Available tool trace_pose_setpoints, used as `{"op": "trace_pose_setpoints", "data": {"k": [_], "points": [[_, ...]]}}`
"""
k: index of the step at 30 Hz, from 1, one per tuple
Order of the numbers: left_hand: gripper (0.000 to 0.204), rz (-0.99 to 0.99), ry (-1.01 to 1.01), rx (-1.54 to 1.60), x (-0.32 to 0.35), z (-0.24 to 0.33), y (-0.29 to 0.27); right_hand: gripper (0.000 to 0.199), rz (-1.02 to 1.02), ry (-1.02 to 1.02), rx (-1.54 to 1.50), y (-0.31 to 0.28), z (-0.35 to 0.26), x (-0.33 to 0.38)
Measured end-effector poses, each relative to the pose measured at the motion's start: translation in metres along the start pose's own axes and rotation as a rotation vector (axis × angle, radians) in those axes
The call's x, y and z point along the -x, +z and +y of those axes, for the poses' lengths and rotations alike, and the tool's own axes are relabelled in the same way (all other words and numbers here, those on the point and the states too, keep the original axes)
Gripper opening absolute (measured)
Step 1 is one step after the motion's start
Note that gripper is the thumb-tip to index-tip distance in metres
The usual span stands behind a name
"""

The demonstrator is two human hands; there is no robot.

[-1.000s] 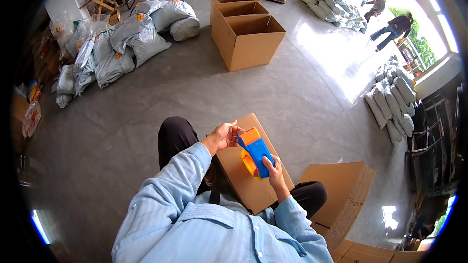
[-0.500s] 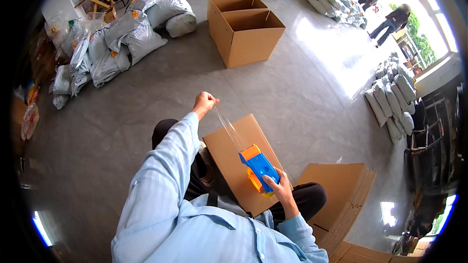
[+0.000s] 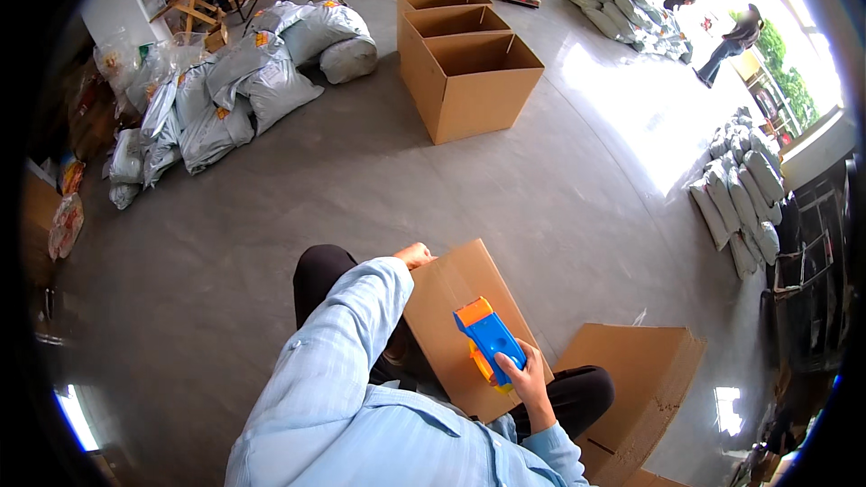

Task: The person assembles flat cardboard sheets into boxes using a tape dispenser. They fold the sheets, apply tape to the seams, and place the finished boxes on the floor.

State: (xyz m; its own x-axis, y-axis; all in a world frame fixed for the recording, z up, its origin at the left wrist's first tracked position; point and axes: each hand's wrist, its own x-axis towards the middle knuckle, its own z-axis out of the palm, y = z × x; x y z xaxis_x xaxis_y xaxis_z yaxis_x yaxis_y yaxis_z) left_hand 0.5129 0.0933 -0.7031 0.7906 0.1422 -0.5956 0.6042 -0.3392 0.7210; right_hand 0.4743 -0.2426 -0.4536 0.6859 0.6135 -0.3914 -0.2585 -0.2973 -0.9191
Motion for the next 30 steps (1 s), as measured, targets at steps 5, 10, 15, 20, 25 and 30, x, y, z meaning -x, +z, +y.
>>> {"op": "trace_pose_setpoints", "data": {"k": [5, 10, 15, 20, 25, 30], "points": [[0.05, 0.086, -0.045, -0.342, -0.057, -0.104, 0.006, 0.049, -0.06, -0.071, 0.069, 0.01, -0.017, -0.001], [0.065, -0.142, 0.209, 0.349, 0.054, 0.075, -0.013, 0.044, 0.047, -0.029, 0.016, -0.008, 0.001, 0.0], [0.076, 0.299, 0.314, -0.204, 0.069, 0.054, -0.004, 0.052, -0.079, 0.003, -0.005, -0.007, -0.008, 0.007], [0.076, 0.305, 0.243, -0.253, 0.09, 0.075, -0.012, 0.059, -0.107, 0.23, 0.148, -0.06, -0.002, 0.082], [0.073, 0.25, 0.21, -0.248, 0.103, 0.095, -0.013, 0.056, -0.041, 0.176, 0.263, -0.073, 0.037, 0.114], [0.067, 0.235, 0.182, -0.302, 0.125, 0.119, -0.017, 0.041, 0.082, -0.014, 0.311, -0.066, 0.054, 0.118]]}}
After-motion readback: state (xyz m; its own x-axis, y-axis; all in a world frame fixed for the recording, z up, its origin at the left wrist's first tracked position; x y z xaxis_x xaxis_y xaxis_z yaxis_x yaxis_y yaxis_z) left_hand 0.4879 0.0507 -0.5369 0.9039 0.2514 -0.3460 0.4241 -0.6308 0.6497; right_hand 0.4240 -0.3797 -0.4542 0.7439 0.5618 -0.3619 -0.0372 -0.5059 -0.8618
